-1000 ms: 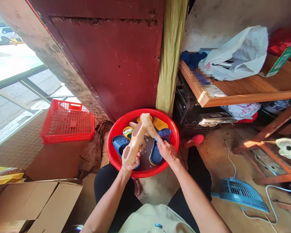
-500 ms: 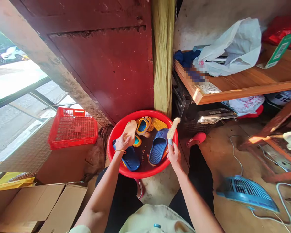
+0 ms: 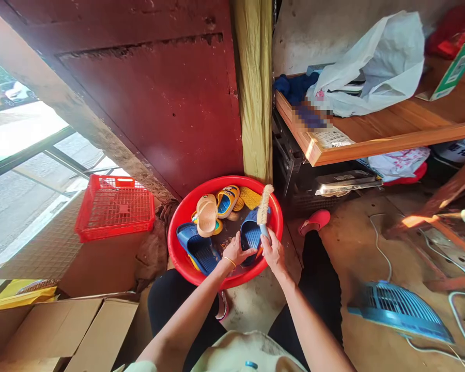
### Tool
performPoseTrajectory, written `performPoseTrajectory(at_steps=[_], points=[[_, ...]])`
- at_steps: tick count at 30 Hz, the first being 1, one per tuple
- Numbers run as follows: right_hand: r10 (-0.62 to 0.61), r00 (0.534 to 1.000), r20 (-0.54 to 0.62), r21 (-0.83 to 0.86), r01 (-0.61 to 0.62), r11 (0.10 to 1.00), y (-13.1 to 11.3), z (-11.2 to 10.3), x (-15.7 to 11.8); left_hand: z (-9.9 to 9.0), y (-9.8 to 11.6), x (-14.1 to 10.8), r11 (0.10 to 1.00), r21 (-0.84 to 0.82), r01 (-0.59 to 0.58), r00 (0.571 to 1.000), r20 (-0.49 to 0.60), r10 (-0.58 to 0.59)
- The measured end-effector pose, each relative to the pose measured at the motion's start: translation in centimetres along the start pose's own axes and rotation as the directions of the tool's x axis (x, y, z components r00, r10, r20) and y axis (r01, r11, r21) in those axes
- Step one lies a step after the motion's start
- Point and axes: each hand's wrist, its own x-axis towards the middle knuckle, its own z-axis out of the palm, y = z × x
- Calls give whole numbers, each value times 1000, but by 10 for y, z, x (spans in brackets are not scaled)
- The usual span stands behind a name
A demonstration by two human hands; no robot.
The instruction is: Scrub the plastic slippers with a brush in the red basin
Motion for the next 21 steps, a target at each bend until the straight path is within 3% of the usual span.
performPoseTrajectory(at_steps=[3,7,13,17,21], points=[[35,999,21,139,-38,990,2,-2,1,3,4,13,997,-50,50,999,20,-49],[52,998,25,141,-55,988,3,-1,2,-9,-5,21,974,-217,59,996,-60,-73],[79,997,25,126,-82,989,3,1,1,-38,-40,10,765,-636,-101,972,-228,-61],[28,1000,-3,35,-28,999,0,4,1,-54,-70,-9,732,-626,-268,921,-388,6],[-115,991,62,-125,122,985,-15,15,-7,-51,-92,-25,797,-518,-311,904,-419,80]])
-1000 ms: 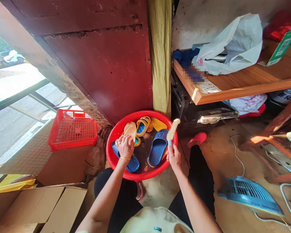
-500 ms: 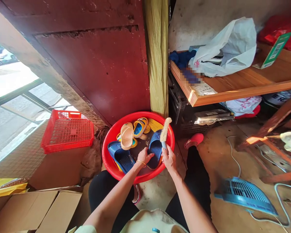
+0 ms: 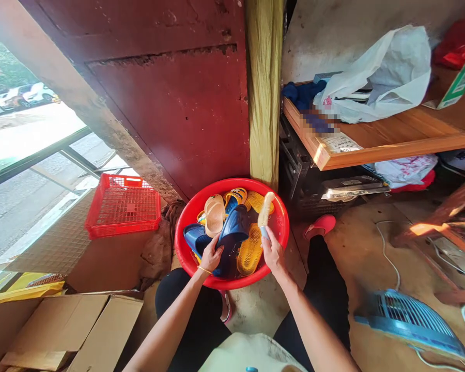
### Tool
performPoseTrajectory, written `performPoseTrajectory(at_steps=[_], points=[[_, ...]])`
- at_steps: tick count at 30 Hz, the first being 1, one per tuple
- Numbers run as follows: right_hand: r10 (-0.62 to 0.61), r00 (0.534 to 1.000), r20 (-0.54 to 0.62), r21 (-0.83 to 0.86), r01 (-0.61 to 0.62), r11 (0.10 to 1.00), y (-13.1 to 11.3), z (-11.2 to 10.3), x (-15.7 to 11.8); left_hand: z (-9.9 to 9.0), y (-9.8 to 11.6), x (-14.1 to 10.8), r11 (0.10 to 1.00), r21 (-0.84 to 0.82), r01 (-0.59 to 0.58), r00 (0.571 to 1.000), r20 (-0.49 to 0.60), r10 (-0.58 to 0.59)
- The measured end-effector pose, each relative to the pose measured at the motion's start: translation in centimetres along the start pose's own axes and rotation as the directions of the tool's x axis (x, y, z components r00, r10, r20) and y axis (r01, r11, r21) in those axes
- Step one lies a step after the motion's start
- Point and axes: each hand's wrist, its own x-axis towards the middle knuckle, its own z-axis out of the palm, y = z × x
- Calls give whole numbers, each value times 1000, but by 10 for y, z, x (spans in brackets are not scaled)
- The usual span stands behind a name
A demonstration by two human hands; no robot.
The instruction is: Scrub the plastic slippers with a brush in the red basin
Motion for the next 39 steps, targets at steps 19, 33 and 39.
performPoseTrajectory(at_steps=[19,33,39], points=[[-119,935,333,-640,317,699,-12,-35,-55,17,-6,-6,992,-99,77,994,-67,-84],[-227,941,252,-283,296,912,-24,-33,-83,22,0,-6,887,-454,89,975,-143,-171],[-95,910,403,-433,281,856,-49,-6,-84,32,14,-10,796,-590,138,980,-33,-194]])
